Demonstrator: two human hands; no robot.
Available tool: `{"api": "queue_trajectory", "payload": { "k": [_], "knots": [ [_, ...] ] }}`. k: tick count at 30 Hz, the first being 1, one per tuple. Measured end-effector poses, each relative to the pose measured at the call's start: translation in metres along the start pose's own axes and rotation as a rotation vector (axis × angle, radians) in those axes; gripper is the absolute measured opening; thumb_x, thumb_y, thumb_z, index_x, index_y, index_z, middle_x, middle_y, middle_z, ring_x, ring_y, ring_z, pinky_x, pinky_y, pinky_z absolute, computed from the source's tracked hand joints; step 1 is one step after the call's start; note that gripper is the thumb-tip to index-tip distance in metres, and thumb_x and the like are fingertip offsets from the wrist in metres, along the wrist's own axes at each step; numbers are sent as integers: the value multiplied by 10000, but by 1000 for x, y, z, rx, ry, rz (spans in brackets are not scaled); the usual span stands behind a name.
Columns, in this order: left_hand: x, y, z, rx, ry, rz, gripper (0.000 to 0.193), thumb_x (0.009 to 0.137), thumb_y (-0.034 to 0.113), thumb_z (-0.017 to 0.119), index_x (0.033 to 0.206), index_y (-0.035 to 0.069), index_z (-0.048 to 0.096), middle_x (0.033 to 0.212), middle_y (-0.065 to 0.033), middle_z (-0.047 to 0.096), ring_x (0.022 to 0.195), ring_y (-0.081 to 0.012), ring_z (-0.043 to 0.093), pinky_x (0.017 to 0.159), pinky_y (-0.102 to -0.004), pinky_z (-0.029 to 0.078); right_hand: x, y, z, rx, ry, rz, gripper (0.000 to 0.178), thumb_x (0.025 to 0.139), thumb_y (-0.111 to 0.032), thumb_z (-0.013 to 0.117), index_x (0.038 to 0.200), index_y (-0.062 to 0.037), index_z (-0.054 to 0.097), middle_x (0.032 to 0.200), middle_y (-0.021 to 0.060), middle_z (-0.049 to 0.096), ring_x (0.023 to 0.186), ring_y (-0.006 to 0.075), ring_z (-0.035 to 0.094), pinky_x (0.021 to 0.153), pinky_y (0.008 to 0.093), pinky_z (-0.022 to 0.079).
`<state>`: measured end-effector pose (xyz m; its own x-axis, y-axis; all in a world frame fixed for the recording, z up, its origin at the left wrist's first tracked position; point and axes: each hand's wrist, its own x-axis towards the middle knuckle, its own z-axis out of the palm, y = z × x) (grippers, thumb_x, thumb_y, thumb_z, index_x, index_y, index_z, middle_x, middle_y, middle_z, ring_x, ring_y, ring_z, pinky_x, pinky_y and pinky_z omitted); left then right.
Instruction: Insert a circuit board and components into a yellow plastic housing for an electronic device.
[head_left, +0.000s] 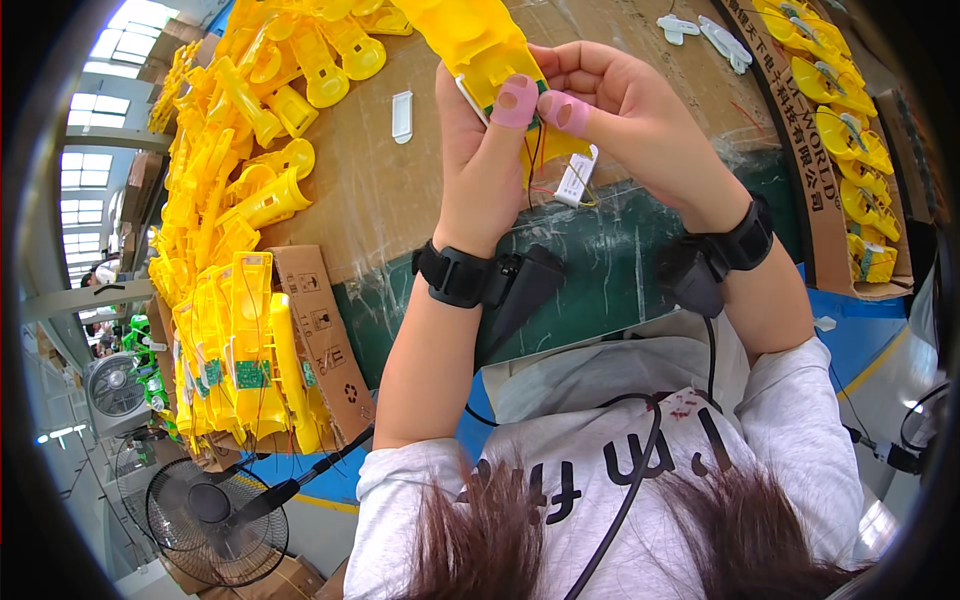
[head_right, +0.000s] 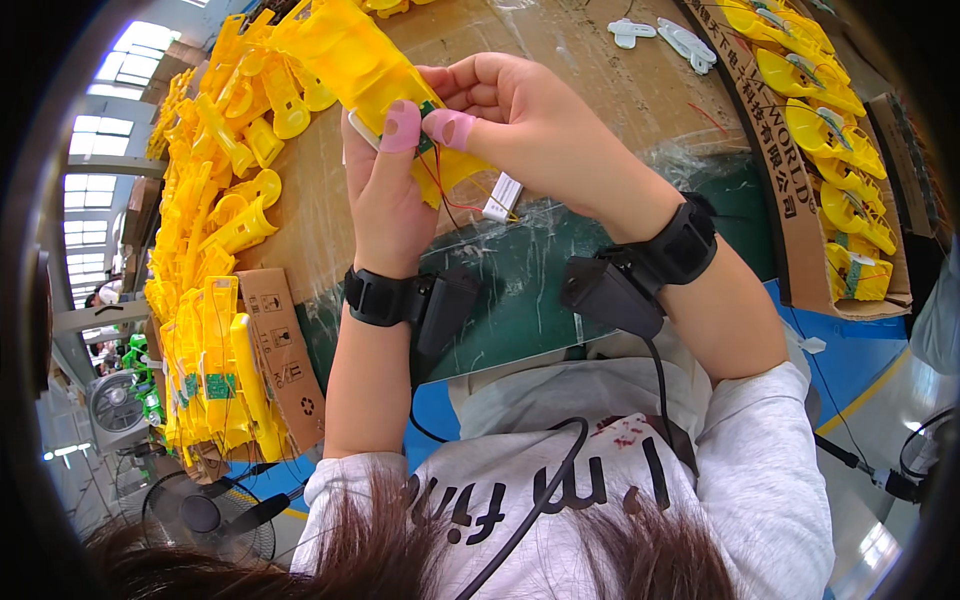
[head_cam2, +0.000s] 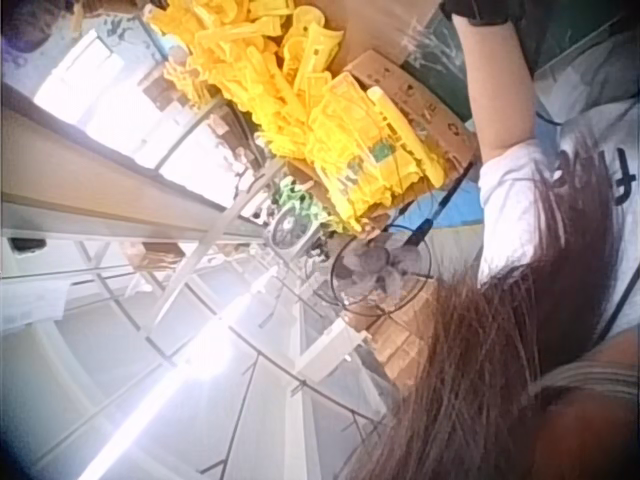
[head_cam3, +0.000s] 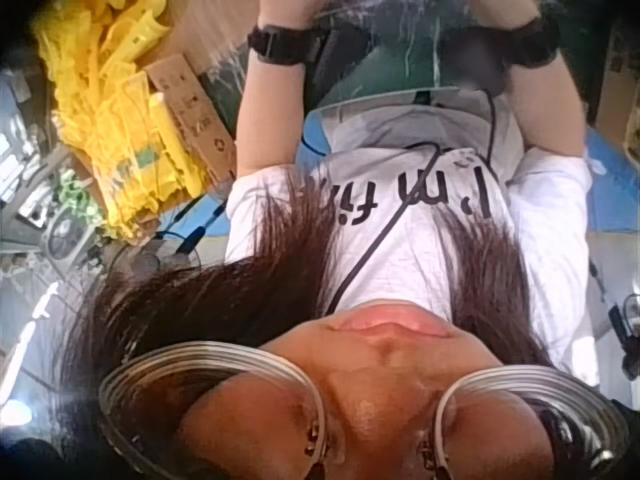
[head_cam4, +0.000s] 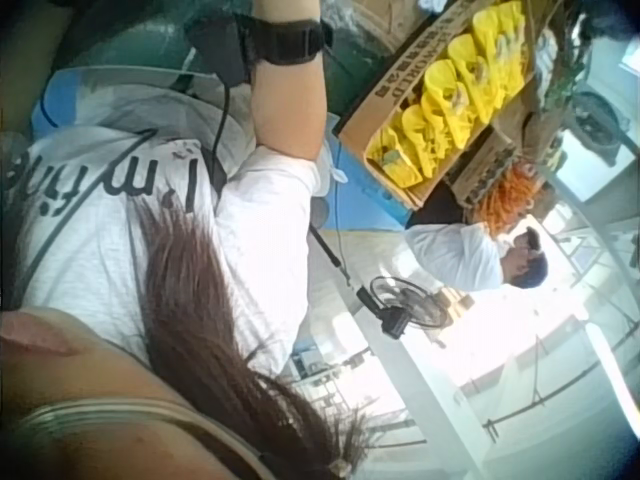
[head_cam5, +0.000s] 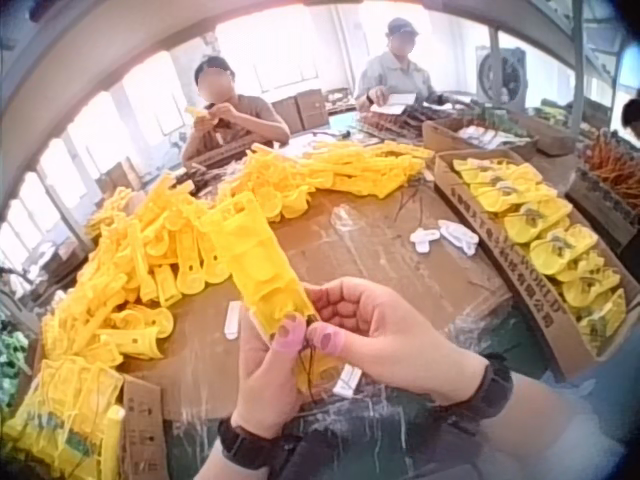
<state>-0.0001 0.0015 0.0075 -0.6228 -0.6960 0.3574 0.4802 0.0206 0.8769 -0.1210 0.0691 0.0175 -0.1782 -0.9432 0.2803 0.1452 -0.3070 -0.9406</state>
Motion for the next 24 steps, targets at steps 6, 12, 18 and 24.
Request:
{"api": "queue_trajectory", "payload": {
  "k": [6, 12, 18, 24],
  "knots": [
    [-1, -4, 1, 25, -84, 29, 415, 895, 168, 477, 1257, 21, 336, 1162, -57, 463, 1050, -109, 457, 895, -251, 379, 1, 1, 0, 82, 68, -99, 351, 841, -95, 566, 1144, 41, 454, 1008, 90, 575, 919, 127, 568, 822, 249, 463],
    [0, -6, 3, 74, -87, 57, 391, 900, 126, 458, 1256, 3, 355, 1147, -55, 483, 1052, -121, 465, 908, -261, 374, 4, 4, -2, 36, 79, -157, 318, 847, -100, 560, 1118, 24, 449, 1011, 92, 575, 924, 130, 570, 825, 251, 461],
    [1, -7, 3, 158, -54, 140, 391, 907, 148, 447, 1251, -18, 366, 1131, -84, 506, 1049, -138, 477, 899, -268, 385, 4, 2, -2, -4, 94, -201, 303, 836, -102, 575, 1086, 10, 445, 1024, 95, 574, 935, 136, 571, 812, 245, 461],
    [-1, -10, 6, 197, -38, 199, 376, 905, 140, 453, 1234, -28, 385, 1133, -99, 510, 1041, -146, 488, 890, -273, 403, 1, 5, 5, -171, 183, -306, 306, 815, -70, 586, 1081, -4, 449, 990, 99, 597, 922, 138, 580, 794, 237, 462]
  ]
}}
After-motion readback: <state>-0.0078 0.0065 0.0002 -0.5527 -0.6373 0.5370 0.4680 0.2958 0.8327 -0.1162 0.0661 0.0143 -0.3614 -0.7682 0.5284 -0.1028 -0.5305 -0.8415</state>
